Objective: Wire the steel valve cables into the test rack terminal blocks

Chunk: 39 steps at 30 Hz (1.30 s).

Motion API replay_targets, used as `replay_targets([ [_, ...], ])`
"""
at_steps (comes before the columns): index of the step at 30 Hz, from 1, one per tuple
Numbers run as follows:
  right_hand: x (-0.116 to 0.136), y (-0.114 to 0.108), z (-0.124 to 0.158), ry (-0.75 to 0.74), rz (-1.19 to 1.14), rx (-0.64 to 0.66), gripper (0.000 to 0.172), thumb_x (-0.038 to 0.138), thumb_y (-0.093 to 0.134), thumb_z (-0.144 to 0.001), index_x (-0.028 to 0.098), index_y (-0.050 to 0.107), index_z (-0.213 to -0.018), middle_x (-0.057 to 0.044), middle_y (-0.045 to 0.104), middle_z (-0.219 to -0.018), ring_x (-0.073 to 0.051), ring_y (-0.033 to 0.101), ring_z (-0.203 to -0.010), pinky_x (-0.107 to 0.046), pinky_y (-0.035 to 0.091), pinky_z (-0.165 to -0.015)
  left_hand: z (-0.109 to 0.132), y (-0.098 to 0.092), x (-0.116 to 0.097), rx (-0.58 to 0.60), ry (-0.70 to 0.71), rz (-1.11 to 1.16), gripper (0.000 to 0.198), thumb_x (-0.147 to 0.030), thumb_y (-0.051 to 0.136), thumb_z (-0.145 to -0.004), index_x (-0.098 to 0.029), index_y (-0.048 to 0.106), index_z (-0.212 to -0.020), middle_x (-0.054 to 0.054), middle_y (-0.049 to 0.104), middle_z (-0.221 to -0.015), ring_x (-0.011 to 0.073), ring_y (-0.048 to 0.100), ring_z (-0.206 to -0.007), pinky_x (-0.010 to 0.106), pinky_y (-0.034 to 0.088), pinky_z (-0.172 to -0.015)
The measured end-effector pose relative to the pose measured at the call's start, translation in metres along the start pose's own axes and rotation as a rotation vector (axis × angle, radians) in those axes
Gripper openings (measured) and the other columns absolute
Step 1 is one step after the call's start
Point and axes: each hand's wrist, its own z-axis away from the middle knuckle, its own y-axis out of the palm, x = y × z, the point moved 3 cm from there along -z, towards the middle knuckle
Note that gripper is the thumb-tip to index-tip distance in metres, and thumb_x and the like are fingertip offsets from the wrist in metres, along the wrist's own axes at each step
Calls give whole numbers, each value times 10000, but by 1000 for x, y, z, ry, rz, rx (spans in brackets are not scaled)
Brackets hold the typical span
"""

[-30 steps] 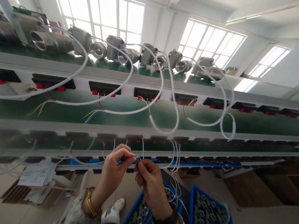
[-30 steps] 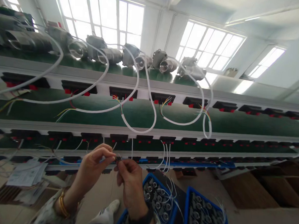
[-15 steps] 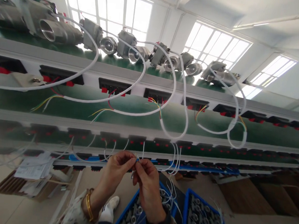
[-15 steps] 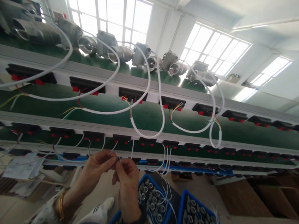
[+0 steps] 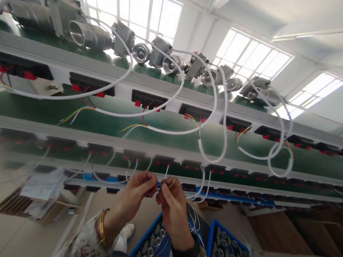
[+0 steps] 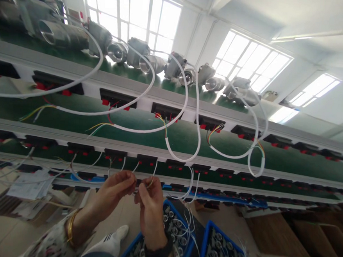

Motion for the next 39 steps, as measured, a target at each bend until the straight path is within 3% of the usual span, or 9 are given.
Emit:
replay_targets([
  [4, 5, -2, -7, -41, 376, 44, 229, 322, 752, -644, 174, 589, -706, 67, 471, -550, -60, 394, -447, -190, 321, -412, 0, -4, -21, 16, 267, -556, 117, -212, 580, -796, -168, 625, -698, 14, 576, -675, 139, 523, -652, 240, 381, -617],
  [6, 10, -2, -10, -70, 520, 52, 201, 300, 734, -663, 165, 588, -637, 57, 487, -520, -74, 427, -452, -206, 350, -435, -1, -3, -28, 26, 364, -671, 134, -185, 562, -800, -180, 643, -693, 22, 600, -708, 154, 548, -695, 251, 390, -650],
  [8, 15, -2, -12, -127, 536, 67, 170, 267, 719, -681, 168, 595, -620, 39, 523, -581, -95, 486, -524, -219, 396, -492, -5, -2, -26, 17, 319, -582, 116, -195, 580, -783, -177, 649, -691, 21, 612, -691, 156, 553, -672, 252, 398, -635],
  [13, 10, -5, -11, -252, 392, -29, 130, 245, 697, -711, 186, 595, -658, -6, 597, -801, -145, 568, -738, -256, 459, -641, -16, 4, 2, 13, 36, 83, 198, -309, 700, -700, -142, 619, -633, 6, 582, -606, 125, 508, -595, 239, 400, -597],
  [18, 8, -11, -13, -448, 706, -253, 171, 308, 599, -802, 175, 572, -697, -52, 608, -837, -174, 580, -794, -303, 457, -716, -27, 16, 30, 24, -139, 507, 182, -286, 744, -678, -142, 632, -660, 20, 624, -721, 120, 559, -689, 241, 436, -702],
  [21, 15, -11, -19, -634, 848, -332, 157, 290, 562, -826, 182, 532, -717, -77, 599, -963, -186, 579, -883, -329, 452, -769, -42, 18, 41, -9, -46, 486, 177, -255, 724, -716, -168, 633, -841, 18, 637, -842, 114, 575, -743, 238, 442, -733],
  [26, 21, -7, -27, -758, 992, -295, 153, 244, 524, -852, 188, 503, -711, -107, 595, -1110, -218, 559, -1031, -377, 439, -841, -70, 19, 46, 17, 218, 381, 465, -172, 739, -695, -202, 525, -1106, 65, 606, -1118, 197, 562, -1041, 326, 426, -921],
  [33, 19, -8, -26, -756, 1053, -305, 149, 217, 524, -851, 193, 493, -707, -108, 632, -1074, -217, 587, -1005, -372, 452, -819, -82, 11, 47, 60, 251, 357, 475, -166, 763, -653, -160, 548, -1076, 76, 644, -1051, 222, 589, -1012, 364, 432, -946],
  [39, 19, -1, -29, -835, 1029, -297, 131, 157, 536, -841, 198, 492, -725, -90, 628, -1036, -191, 580, -1016, -369, 430, -892, -86, 6, 52, 56, 221, 306, 331, -190, 761, -661, -152, 611, -953, 47, 680, -901, 194, 631, -838, 305, 496, -790],
])
